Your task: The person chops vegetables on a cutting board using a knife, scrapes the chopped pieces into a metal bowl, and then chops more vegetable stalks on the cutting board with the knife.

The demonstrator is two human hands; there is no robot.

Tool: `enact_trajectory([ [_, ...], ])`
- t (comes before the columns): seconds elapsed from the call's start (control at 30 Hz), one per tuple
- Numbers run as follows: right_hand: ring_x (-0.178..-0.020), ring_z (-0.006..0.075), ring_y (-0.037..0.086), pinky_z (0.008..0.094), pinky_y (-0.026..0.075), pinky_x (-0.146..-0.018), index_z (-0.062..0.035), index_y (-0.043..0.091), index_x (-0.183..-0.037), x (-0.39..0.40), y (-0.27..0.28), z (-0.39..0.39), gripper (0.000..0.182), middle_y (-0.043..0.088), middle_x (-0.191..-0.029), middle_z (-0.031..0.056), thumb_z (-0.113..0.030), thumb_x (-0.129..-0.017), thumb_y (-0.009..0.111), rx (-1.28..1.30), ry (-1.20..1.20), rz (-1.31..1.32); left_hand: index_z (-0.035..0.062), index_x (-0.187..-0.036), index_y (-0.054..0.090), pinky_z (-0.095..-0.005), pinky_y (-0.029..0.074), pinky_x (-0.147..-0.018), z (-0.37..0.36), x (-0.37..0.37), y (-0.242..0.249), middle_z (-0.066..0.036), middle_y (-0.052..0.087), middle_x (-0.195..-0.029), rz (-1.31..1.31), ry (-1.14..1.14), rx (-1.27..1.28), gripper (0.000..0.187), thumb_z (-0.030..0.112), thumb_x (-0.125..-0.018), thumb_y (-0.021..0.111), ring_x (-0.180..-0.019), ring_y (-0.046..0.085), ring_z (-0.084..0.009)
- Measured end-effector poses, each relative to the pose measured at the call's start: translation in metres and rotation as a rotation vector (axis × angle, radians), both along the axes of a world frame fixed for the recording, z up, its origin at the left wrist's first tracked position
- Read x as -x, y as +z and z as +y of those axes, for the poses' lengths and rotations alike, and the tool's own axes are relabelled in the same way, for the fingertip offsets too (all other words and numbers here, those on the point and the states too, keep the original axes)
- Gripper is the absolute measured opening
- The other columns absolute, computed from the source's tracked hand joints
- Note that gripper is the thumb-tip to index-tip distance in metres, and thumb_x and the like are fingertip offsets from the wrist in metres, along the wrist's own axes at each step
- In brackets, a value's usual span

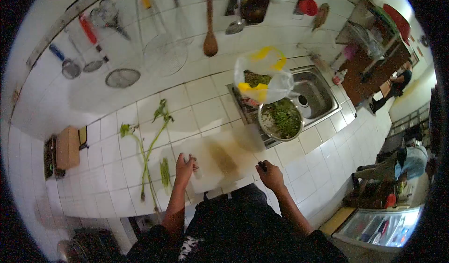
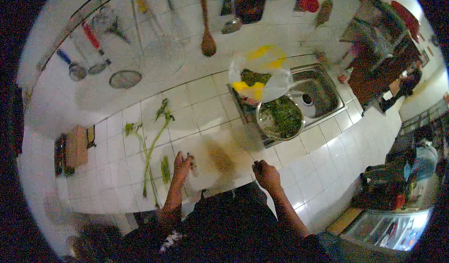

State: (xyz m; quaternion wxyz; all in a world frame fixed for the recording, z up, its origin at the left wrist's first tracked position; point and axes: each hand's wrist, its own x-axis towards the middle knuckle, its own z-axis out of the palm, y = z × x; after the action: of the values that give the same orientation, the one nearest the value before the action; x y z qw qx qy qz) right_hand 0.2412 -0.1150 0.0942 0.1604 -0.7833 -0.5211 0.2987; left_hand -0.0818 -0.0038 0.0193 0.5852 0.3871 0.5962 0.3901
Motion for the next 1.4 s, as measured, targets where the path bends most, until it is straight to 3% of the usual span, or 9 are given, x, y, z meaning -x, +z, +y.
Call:
enact_trajectory([
  [0.03,-0.08,0.0427,0.064,0.049,0.05,-0.068,-0.0026,0.061,-0.094,0.005,-0.003,0.002,0.037,0.066,-0.081,0.0226,-0.039,-0.09,0.06,-0.014,-0.017,-0.002,0.0079,-0.109,0.054,-0.0358,0.053,-0.058,0.0,0.002,-0.009,-0.008,0.063,-0.087,0.004,0.022,0.011,0.03,0.024,-0.086,0.065,-0.063,0.062,-0.0179],
  [0.1,-0.08,0.0443,0.063,0.05,0.049,-0.068,-0.0023,0.061,-0.093,0.013,-0.019,0.006,0.037,0.065,-0.08,0.0239,-0.039,-0.09,0.06,-0.04,-0.027,-0.017,0.0073,-0.109,0.06,-0.0376,0.053,-0.064,-0.001,0.015,-0.028,-0.011,0.066,-0.091,0.743,-0.017,-0.435,0.033,0.026,-0.084,0.07,-0.065,0.063,-0.0199],
  [0.2,-0.079,0.0444,0.062,0.0501,0.048,-0.066,-0.0017,0.059,-0.088,0.023,-0.026,0.013,0.035,0.064,-0.079,0.0244,-0.037,-0.089,0.061,-0.056,-0.022,-0.008,0.0092,-0.108,0.065,-0.0377,0.052,-0.071,0.0,0.037,0.019,-0.012,0.067,-0.094,0.711,-0.082,-0.256,0.032,0.026,-0.081,0.073,-0.074,0.066,-0.0216],
  [0.37,-0.077,0.0436,0.063,0.0484,0.048,-0.066,-0.0001,0.06,-0.091,0.025,-0.047,0.017,0.038,0.064,-0.079,0.024,-0.038,-0.089,0.061,-0.074,-0.036,0.05,0.0107,-0.093,0.065,-0.0387,0.051,-0.073,0.005,0.097,0.006,-0.006,0.068,-0.088,0.963,0.003,-0.338,0.026,0.023,-0.074,0.078,-0.083,0.066,-0.0254],
  [0.47,-0.079,0.0434,0.063,0.0479,0.048,-0.067,0.0001,0.061,-0.093,0.024,-0.061,0.017,0.037,0.064,-0.081,0.0247,-0.036,-0.089,0.061,-0.102,0.01,0.025,0.0111,-0.09,0.065,-0.0383,0.051,-0.074,0.0,0.106,0.008,-0.007,0.068,-0.089,1.09,-0.023,-0.215,0.025,0.023,-0.072,0.078,-0.083,0.066,-0.0258],
  [0.77,-0.076,0.0395,0.064,0.0442,0.047,-0.067,0.0001,0.061,-0.094,0.022,-0.067,0.01,0.033,0.064,-0.08,0.0228,-0.032,-0.089,0.063,-0.134,0.02,0.107,0.0087,-0.078,0.069,-0.0425,0.052,-0.068,0.009,0.106,-0.018,-0.011,0.068,-0.078,1.12,0.049,-0.291,0.014,0.021,-0.073,0.074,-0.073,0.066,-0.03],
  [1.1,-0.082,0.0411,0.064,0.0461,0.048,-0.069,-0.002,0.06,-0.097,0.019,-0.075,0.013,0.031,0.066,-0.085,0.0233,-0.032,-0.088,0.063,-0.094,0.005,0.106,0.0085,-0.079,0.07,-0.0438,0.051,-0.071,0.01,0.1,-0.008,-0.013,0.067,-0.081,1.174,0.032,-0.263,0.01,0.017,-0.074,0.07,-0.078,0.064,-0.0317],
  [1.3,-0.081,0.0427,0.065,0.0503,0.05,-0.067,-0.0121,0.052,-0.112,0.029,-0.063,0.022,0.041,0.068,-0.085,0.022,-0.036,-0.083,0.069,0.045,-0.02,-0.019,0.008,-0.09,0.062,-0.0439,0.049,-0.075,0.014,0.087,-0.003,-0.013,0.064,-0.09,1.213,0.032,-0.355,0.014,0.013,-0.079,0.067,-0.085,0.06,-0.0325],
  [1.4,-0.081,0.0421,0.066,0.0505,0.051,-0.067,-0.0159,0.049,-0.117,0.035,-0.059,0.026,0.047,0.068,-0.085,0.021,-0.038,-0.081,0.071,0.041,0.022,-0.041,0.0083,-0.098,0.056,-0.0435,0.048,-0.079,0.018,0.069,0.009,-0.012,0.063,-0.094,1.06,0.039,-0.402,0.017,0.012,-0.083,0.064,-0.09,0.058,-0.0326],
])
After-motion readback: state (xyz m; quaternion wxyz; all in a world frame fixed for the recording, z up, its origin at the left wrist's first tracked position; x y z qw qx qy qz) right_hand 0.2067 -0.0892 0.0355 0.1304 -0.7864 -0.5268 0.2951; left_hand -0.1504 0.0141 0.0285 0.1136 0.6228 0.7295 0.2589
